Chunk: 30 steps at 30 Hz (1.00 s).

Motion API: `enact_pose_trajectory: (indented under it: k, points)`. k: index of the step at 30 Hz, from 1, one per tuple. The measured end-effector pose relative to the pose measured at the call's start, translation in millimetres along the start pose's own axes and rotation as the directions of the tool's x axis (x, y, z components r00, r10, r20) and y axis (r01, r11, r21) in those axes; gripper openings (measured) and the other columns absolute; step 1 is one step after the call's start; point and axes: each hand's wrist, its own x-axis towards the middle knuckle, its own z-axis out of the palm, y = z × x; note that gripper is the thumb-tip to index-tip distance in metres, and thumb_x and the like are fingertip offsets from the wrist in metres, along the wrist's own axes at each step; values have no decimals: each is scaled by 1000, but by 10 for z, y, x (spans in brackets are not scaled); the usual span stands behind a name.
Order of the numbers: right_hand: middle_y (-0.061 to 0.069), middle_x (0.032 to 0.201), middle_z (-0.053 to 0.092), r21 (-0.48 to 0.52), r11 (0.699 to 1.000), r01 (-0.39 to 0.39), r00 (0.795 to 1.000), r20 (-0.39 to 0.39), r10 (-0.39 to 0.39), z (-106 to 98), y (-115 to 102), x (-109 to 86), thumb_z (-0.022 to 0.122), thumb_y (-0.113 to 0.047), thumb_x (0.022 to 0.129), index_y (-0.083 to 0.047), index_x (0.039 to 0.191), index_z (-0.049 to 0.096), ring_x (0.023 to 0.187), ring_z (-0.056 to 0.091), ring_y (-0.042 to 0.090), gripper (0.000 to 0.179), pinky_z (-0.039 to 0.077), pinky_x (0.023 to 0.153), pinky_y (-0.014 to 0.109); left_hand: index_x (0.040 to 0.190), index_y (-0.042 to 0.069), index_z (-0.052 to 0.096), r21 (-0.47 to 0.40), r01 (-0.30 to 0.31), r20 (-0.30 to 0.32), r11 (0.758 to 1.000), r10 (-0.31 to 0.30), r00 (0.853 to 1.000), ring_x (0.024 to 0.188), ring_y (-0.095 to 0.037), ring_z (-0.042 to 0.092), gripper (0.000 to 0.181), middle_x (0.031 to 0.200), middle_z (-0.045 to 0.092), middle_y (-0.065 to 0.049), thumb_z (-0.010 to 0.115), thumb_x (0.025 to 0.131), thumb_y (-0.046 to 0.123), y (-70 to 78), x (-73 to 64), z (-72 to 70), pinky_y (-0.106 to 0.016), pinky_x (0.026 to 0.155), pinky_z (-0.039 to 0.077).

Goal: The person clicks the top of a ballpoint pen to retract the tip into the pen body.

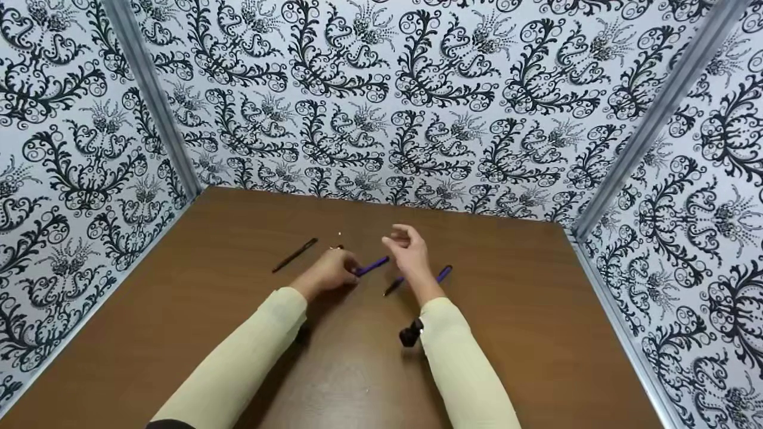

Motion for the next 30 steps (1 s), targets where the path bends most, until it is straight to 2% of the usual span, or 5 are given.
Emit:
enact_pose_trajectory:
  k: [5,12,19,24,30]
  points:
    - [26,130,65,-13,1000,16,1000,-17,-16,10,19,-5,75,-11,97,-3,135,61,95,66,8,41,58,76,23,112,6,79,11,-15,-14,1000,15,1000,100,-23,70,28,108,78,-8,85,85,10,5,-9,1,-40,93,57]
    - [18,124,66,-21,1000,19,1000,-11,-19,6,25,-21,75,-12,97,-8,134,63,98,67,10,39,59,93,49,110,14,81,60,23,-26,998,-22,999,96,-18,69,19,105,76,-1,78,91,14,7,1,15,-38,88,57]
    - [18,124,66,3,1000,4,1000,-20,-4,19,32,-5,73,-11,98,-4,135,62,95,66,8,39,60,81,29,112,13,79,24,27,-44,999,-26,999,94,-18,67,19,105,76,-2,73,94,13,-21,2,17,-38,88,57]
    - [20,123,66,27,1000,-14,999,-37,15,27,20,9,72,-10,99,-2,135,61,100,65,16,39,58,76,24,112,13,79,-55,25,-76,998,-29,997,91,-16,66,19,101,75,0,74,93,12,-49,7,-1,-42,100,54]
    - [13,110,67,41,999,-26,998,-50,28,42,-109,-46,70,-6,99,3,131,62,104,67,30,34,59,75,26,114,12,78,-145,17,-108,989,-33,994,84,-13,66,21,100,75,-1,75,93,11,-18,3,-29,-33,78,58]
